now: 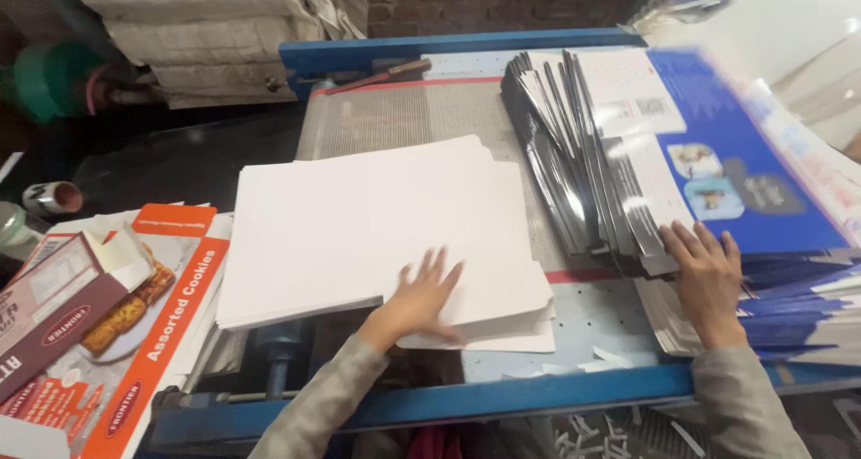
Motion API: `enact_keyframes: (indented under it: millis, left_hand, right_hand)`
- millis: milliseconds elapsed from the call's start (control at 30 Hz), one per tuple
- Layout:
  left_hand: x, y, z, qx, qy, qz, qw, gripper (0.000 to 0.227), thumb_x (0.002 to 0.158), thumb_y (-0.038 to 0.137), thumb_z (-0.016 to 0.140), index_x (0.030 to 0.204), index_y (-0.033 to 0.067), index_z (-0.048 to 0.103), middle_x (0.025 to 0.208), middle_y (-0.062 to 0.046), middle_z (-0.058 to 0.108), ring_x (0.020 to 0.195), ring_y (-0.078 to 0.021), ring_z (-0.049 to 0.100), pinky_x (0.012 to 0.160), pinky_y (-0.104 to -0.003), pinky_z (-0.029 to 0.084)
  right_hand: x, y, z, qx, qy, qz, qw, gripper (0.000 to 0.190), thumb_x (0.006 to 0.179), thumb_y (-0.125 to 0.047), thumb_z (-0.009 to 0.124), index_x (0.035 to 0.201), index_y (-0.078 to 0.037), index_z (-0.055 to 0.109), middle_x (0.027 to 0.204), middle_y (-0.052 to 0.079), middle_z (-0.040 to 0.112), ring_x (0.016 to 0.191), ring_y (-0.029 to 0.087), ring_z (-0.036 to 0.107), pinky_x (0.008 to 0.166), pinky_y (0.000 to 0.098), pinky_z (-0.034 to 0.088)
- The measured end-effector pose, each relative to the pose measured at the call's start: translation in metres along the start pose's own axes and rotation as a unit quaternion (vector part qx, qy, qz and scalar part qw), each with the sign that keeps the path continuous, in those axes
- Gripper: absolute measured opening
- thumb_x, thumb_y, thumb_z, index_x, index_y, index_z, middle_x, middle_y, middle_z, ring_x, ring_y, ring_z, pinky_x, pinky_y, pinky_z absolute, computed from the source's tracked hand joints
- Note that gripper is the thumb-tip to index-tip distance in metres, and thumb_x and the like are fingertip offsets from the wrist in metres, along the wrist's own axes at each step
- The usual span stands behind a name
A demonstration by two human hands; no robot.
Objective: The person inserts a printed sheet into a white paper cover, folds the cover around the sheet, and places the assembled booklet into a stack. This process is repeated continuously throughout the video.
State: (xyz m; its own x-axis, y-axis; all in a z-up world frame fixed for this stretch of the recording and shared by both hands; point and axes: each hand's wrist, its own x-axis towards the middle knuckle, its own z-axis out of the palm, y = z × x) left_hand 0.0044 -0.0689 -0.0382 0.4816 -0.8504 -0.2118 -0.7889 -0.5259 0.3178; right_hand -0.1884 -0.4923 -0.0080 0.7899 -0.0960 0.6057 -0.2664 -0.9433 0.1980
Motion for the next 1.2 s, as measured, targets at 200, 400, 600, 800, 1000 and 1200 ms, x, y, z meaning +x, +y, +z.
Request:
enact_keyframes:
  millis: [200,400,600,800,1000,1200]
  left_hand:
    - [-0.063,-0.017,0.010,0.077,0.042,-0.039,0.995,0.148,0.052,0.071,0.092,0.162,0.0129,0.012,0.163,-0.035,0.000,0.153,-0.0515,0.000,0.111,-0.078,0.017]
    - [-0.059,-0.016,0.011,0.087,0.074,-0.068,0.991,0.133,0.054,0.060,0.094,0.158,0.0119,0.025,0.164,-0.026,0.018,0.152,-0.0433,0.018,0.110,-0.070,0.030]
    - [-0.047,-0.041,0.012,0.026,0.096,-0.052,0.994,0.109,0.061,0.056,0.090,0.147,0.0064,0.045,0.161,-0.021,0.033,0.149,-0.0372,0.034,0.105,-0.059,0.041]
    - [-0.040,-0.068,-0.011,-0.135,0.058,-0.007,0.989,0.047,0.094,0.053,0.060,0.120,0.0158,0.070,0.113,-0.017,0.076,0.103,-0.0373,0.070,0.090,-0.047,0.054]
    - [-0.032,-0.058,-0.007,-0.138,0.292,-0.108,0.940,0.027,0.102,0.031,0.052,0.102,0.0128,0.072,0.082,-0.017,0.074,0.074,-0.0357,0.073,0.066,-0.047,0.058]
    - [0.005,-0.074,-0.002,-0.075,0.260,-0.261,0.927,0.038,0.112,0.038,0.047,0.113,0.0052,0.066,0.113,-0.021,0.072,0.097,-0.0386,0.072,0.083,-0.051,0.058]
  right_hand:
    - [0.021,-0.053,-0.026,-0.010,-0.102,-0.013,0.995,0.080,0.070,-0.009,0.069,0.148,-0.007,0.053,0.153,0.013,0.053,0.143,0.030,0.050,0.116,0.0546,0.038]
    - [0.049,-0.173,-0.033,0.238,-0.300,-0.200,0.902,0.096,0.065,-0.027,0.090,0.148,-0.010,0.045,0.160,0.009,0.039,0.148,0.030,0.035,0.120,0.0495,0.028]
    - [0.080,-0.175,-0.013,0.276,-0.450,-0.190,0.828,0.063,0.075,-0.022,0.082,0.136,-0.017,0.065,0.156,0.002,0.049,0.143,0.020,0.044,0.116,0.0365,0.038]
    - [0.091,-0.151,0.019,0.328,-0.388,-0.111,0.854,0.027,0.092,-0.019,0.065,0.116,-0.009,0.074,0.104,0.011,0.077,0.092,0.025,0.075,0.085,0.0372,0.058]
    - [0.109,-0.174,0.016,0.450,-0.308,0.031,0.838,0.019,0.098,-0.022,0.064,0.103,-0.005,0.071,0.079,0.013,0.074,0.068,0.027,0.074,0.066,0.0383,0.060]
    - [0.109,-0.221,0.038,0.198,-0.237,-0.012,0.951,0.027,0.104,-0.029,0.055,0.099,-0.007,0.070,0.095,0.013,0.071,0.086,0.031,0.069,0.081,0.0470,0.053]
